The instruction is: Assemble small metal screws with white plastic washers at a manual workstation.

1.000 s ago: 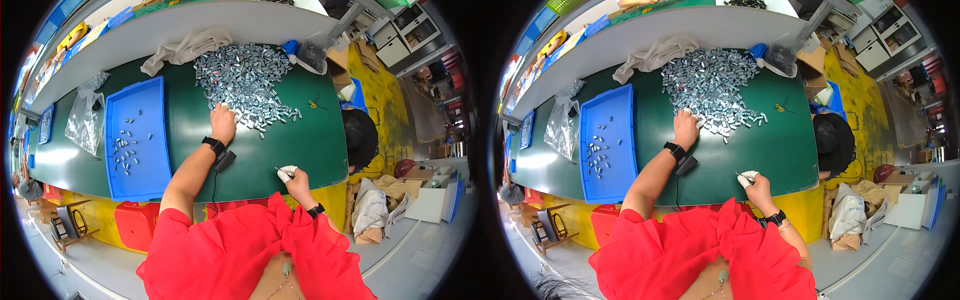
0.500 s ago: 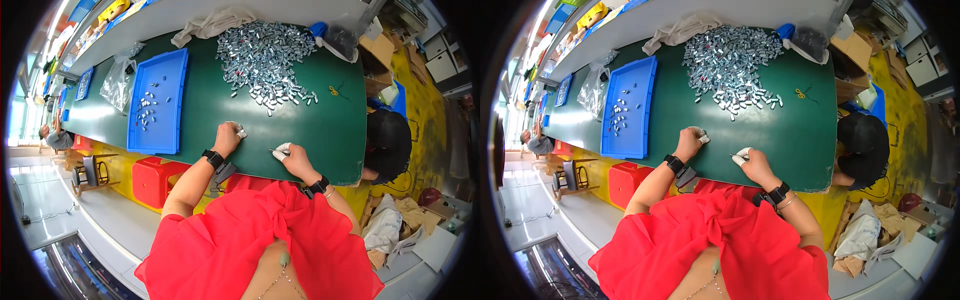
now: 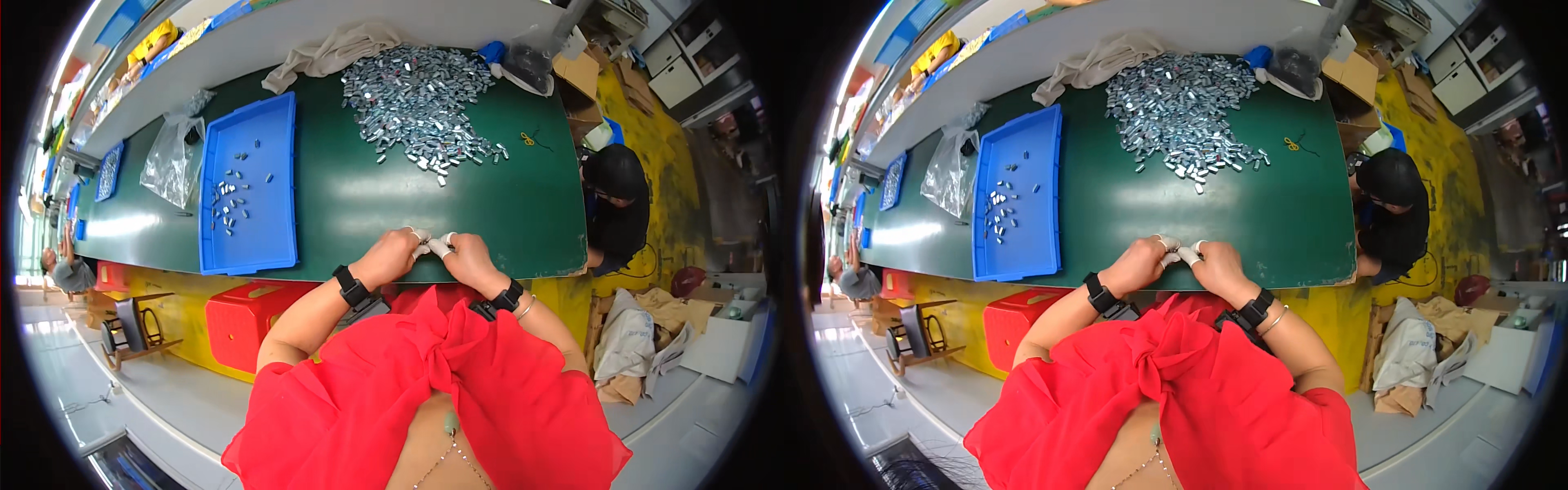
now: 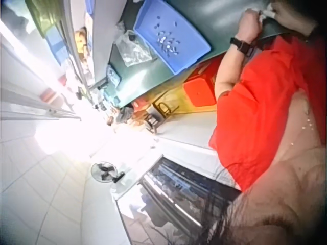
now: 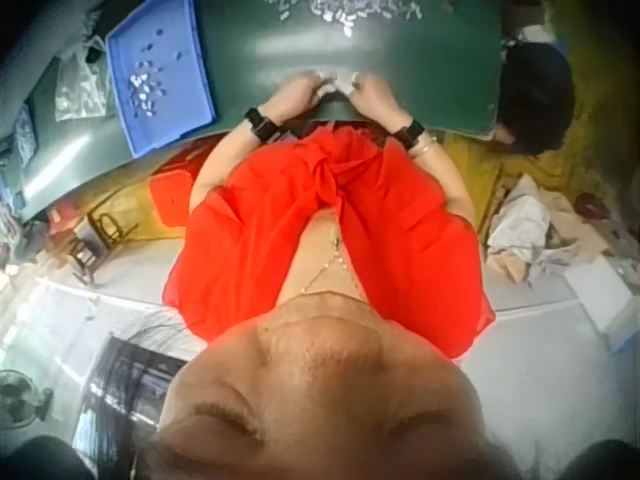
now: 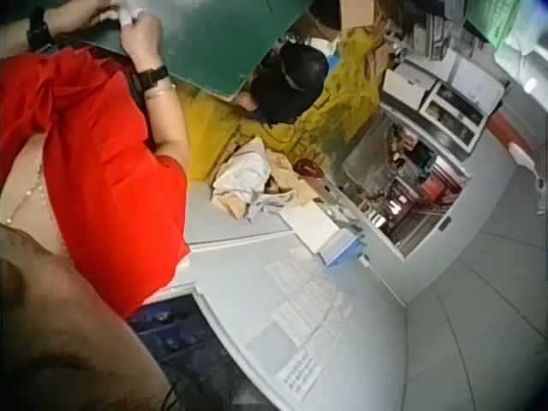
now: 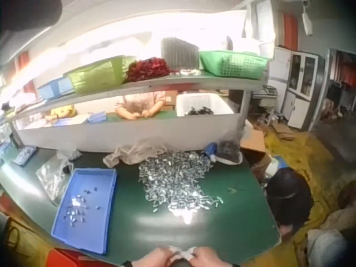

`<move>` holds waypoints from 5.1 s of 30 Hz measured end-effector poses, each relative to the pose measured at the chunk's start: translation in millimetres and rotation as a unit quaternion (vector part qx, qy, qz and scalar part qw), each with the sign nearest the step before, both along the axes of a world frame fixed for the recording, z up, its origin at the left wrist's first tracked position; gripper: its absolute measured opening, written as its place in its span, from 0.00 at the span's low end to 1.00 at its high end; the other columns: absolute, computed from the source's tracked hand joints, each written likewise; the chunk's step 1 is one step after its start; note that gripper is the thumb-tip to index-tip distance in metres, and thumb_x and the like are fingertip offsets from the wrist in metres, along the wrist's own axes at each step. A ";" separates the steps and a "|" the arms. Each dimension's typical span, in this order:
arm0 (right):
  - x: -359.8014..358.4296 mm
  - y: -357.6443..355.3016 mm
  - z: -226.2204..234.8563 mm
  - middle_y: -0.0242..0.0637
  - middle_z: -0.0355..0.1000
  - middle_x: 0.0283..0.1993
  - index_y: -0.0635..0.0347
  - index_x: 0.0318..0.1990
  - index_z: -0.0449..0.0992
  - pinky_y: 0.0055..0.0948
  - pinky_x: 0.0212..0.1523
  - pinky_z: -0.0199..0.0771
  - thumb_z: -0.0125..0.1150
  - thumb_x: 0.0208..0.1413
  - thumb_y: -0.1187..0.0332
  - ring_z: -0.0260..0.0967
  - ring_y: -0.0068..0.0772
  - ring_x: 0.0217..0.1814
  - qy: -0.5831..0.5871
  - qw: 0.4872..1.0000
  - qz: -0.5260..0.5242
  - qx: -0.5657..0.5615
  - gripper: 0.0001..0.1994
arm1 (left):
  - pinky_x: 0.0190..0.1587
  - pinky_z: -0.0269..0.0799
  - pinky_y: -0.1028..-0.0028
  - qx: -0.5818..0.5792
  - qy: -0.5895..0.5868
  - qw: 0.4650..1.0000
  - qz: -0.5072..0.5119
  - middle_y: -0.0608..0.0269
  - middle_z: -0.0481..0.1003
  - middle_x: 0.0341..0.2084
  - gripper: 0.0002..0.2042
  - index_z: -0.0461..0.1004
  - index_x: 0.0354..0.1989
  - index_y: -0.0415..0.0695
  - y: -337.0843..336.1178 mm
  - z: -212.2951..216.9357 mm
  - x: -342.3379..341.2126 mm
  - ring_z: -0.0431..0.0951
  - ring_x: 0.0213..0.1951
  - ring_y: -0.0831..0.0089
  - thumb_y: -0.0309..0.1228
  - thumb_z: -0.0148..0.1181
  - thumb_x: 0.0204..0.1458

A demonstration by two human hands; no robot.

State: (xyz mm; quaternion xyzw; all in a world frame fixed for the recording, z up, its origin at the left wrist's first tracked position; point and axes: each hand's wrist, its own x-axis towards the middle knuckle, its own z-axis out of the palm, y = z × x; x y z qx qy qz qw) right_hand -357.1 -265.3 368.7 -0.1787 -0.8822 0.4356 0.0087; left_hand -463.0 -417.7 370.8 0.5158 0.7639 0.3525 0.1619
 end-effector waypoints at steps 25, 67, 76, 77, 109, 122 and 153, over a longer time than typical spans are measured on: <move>1.5 -7.6 -5.3 0.44 0.71 0.22 0.67 0.28 0.74 0.30 0.28 0.66 0.57 0.50 0.62 0.69 0.34 0.24 -0.033 0.989 -0.052 -0.133 0.14 | 0.31 0.68 0.61 0.035 0.028 0.999 0.022 0.52 0.71 0.26 0.07 0.73 0.33 0.40 -1.8 -7.0 0.3 0.71 0.28 0.51 0.26 0.57 0.43; -41.2 -69.7 -7.4 0.36 0.69 0.18 0.63 0.25 0.76 0.27 0.22 0.62 0.53 0.52 0.58 0.65 0.23 0.21 -0.027 0.975 -0.022 -0.220 0.16 | 0.25 0.69 0.61 0.000 0.148 0.989 0.001 0.49 0.72 0.20 0.10 0.73 0.36 0.36 -60.4 13.1 -26.8 0.73 0.22 0.53 0.24 0.55 0.44; -25.4 3.6 -1.6 0.45 0.73 0.27 0.63 0.29 0.75 0.33 0.31 0.69 0.60 0.47 0.62 0.72 0.40 0.30 0.088 0.986 -0.006 -0.138 0.12 | 0.26 0.67 0.59 -0.228 0.228 0.945 0.061 0.49 0.70 0.23 0.02 0.69 0.27 0.41 -44.2 12.0 -56.1 0.71 0.23 0.52 0.24 0.50 0.45; -25.3 24.5 -8.6 0.45 0.73 0.29 0.64 0.30 0.75 0.33 0.33 0.70 0.60 0.46 0.62 0.73 0.42 0.32 0.095 0.983 -0.029 -0.153 0.12 | 0.27 0.67 0.59 -0.230 0.237 0.932 0.149 0.49 0.71 0.24 0.04 0.70 0.29 0.41 -53.7 14.8 -74.6 0.72 0.24 0.52 0.23 0.50 0.45; 39.1 143.5 -49.9 0.35 0.73 0.25 0.67 0.32 0.74 0.22 0.26 0.64 0.59 0.49 0.69 0.66 0.19 0.26 0.010 0.962 -0.133 -0.238 0.08 | 0.60 0.40 0.49 -0.135 0.260 0.955 0.043 0.58 0.63 0.50 0.13 0.68 0.43 0.46 118.5 -53.7 -54.5 0.56 0.58 0.59 0.30 0.54 0.47; 16.2 170.8 -42.0 0.36 0.72 0.25 0.67 0.32 0.74 0.23 0.27 0.65 0.58 0.51 0.68 0.67 0.21 0.26 0.041 0.959 -0.219 -0.176 0.09 | 0.59 0.48 0.53 0.029 0.293 0.954 0.062 0.50 0.61 0.52 0.18 0.66 0.47 0.44 204.6 -12.1 -162.4 0.57 0.57 0.51 0.32 0.57 0.45; 64.8 201.6 -58.0 0.24 0.69 0.26 0.64 0.34 0.74 0.15 0.27 0.61 0.56 0.52 0.74 0.61 0.12 0.26 0.017 0.897 -0.380 -0.225 0.04 | 0.45 0.63 0.62 -0.033 0.253 0.966 0.051 0.52 0.68 0.37 0.16 0.69 0.36 0.38 370.7 -74.9 -272.9 0.66 0.43 0.54 0.32 0.58 0.37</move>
